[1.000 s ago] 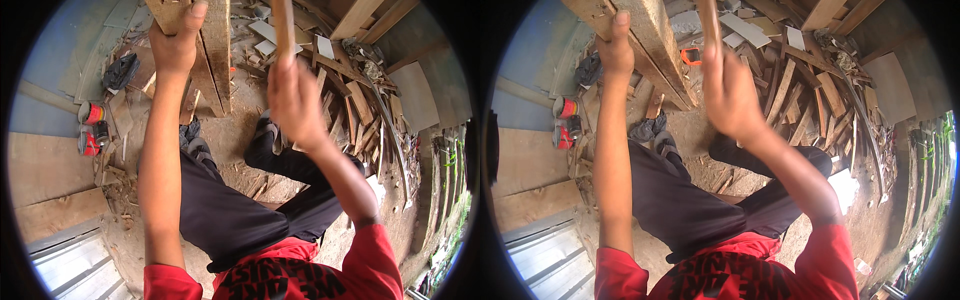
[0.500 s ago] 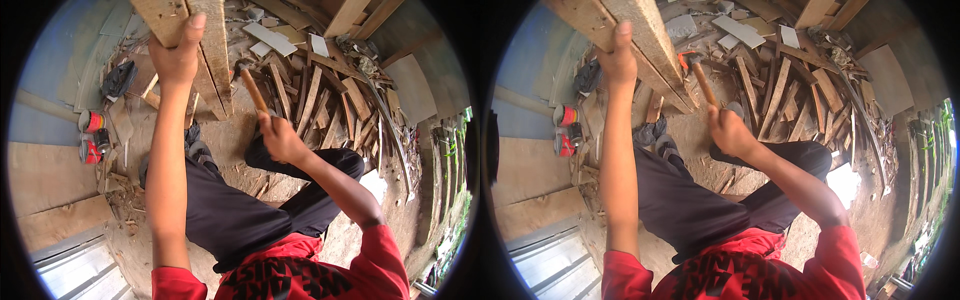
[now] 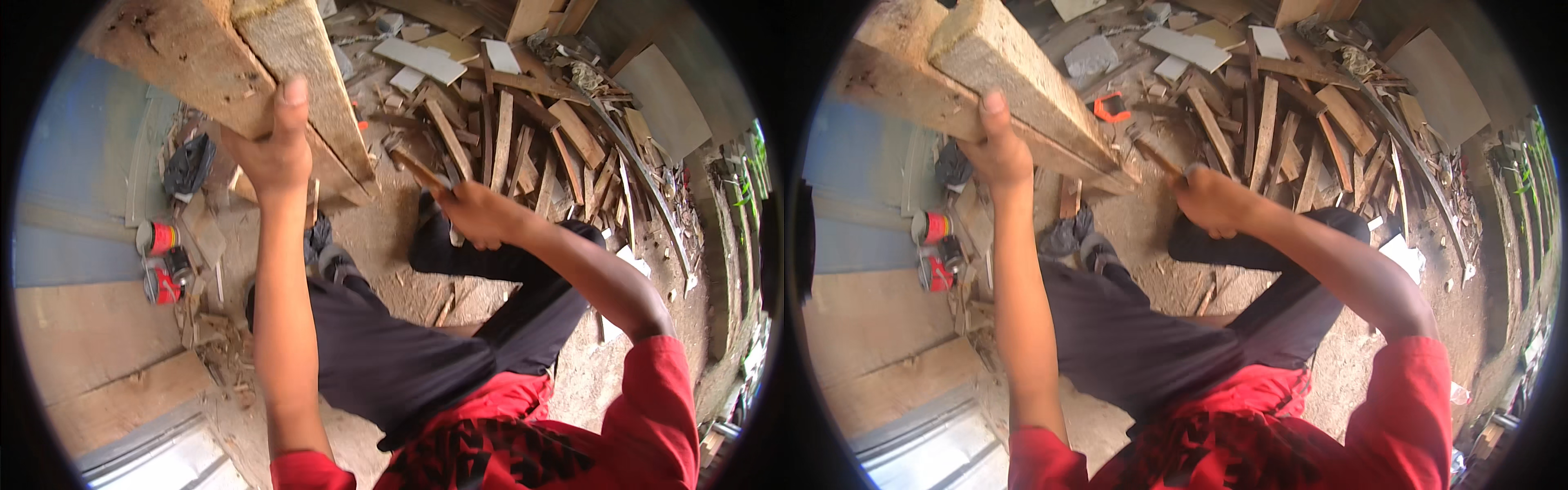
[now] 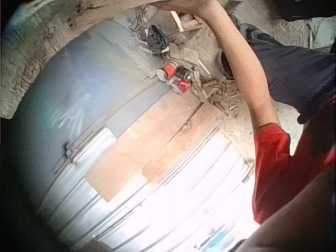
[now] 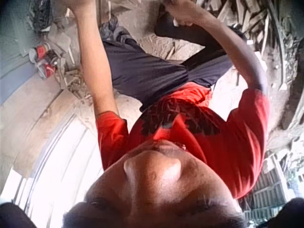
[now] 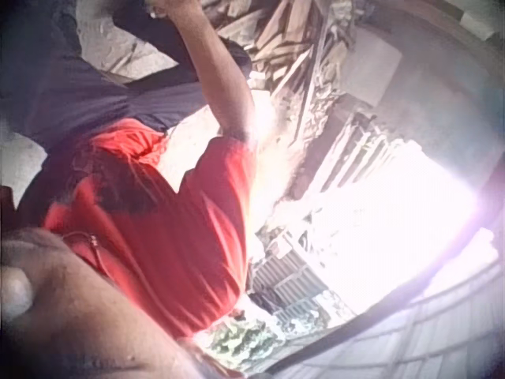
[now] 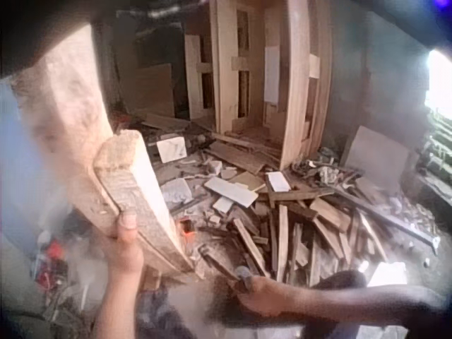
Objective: The person sits on the floor and uses a hammer to repeatedly strike and break a long wooden plank into smaller pieces. The person adjusts the wood and continues hammering until it splits, then discards the pieces.
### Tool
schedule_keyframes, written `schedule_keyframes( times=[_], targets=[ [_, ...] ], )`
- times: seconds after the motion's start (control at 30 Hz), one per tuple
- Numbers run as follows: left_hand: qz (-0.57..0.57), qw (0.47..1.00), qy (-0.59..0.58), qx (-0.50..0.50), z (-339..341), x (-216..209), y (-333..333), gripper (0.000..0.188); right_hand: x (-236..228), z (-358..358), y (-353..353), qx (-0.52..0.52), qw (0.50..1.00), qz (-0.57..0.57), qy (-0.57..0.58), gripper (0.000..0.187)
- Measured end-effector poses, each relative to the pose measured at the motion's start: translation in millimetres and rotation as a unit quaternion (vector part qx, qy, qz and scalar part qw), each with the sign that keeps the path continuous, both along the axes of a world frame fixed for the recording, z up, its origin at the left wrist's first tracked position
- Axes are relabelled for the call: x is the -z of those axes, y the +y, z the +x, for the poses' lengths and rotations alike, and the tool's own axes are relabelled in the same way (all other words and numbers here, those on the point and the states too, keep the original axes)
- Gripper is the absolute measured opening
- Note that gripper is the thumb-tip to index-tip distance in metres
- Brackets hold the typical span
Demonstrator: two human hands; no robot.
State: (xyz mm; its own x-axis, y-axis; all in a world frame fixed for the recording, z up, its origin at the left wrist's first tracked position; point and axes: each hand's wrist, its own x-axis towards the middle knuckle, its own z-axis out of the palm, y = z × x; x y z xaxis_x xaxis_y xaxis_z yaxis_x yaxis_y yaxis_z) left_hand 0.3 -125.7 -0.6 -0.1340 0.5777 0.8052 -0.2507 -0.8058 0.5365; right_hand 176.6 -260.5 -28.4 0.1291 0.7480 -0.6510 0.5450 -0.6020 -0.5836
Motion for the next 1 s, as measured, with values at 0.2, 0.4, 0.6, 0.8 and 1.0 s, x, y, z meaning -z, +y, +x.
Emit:
schedule_keyframes(
  times=[0.2,0.4,0.6,0.8,1.0],
  targets=[
    [-0.016,0.999,0.022,0.045,11,2,-12,0.05,-20,-3,-8,0.089,0.95,0.296,0.044,0.054],
    [-0.025,0.999,0.014,0.036,15,6,-10,0.049,-6,8,-35,0.01,0.999,0.023,0.039,0.059],
    [-0.038,0.998,0.042,0.021,17,7,-9,0.054,-34,15,-13,0.109,0.947,0.277,0.121,0.057],
    [-0.033,0.992,0.09,0.076,-16,20,33,0.08,4,20,-6,0.08,0.918,0.386,0.045,0.054],
    [-0.13,0.982,0.071,0.117,-47,19,66,0.108,88,24,-39,0.043,0.921,0.387,-0.033,0.032]
  ],
)
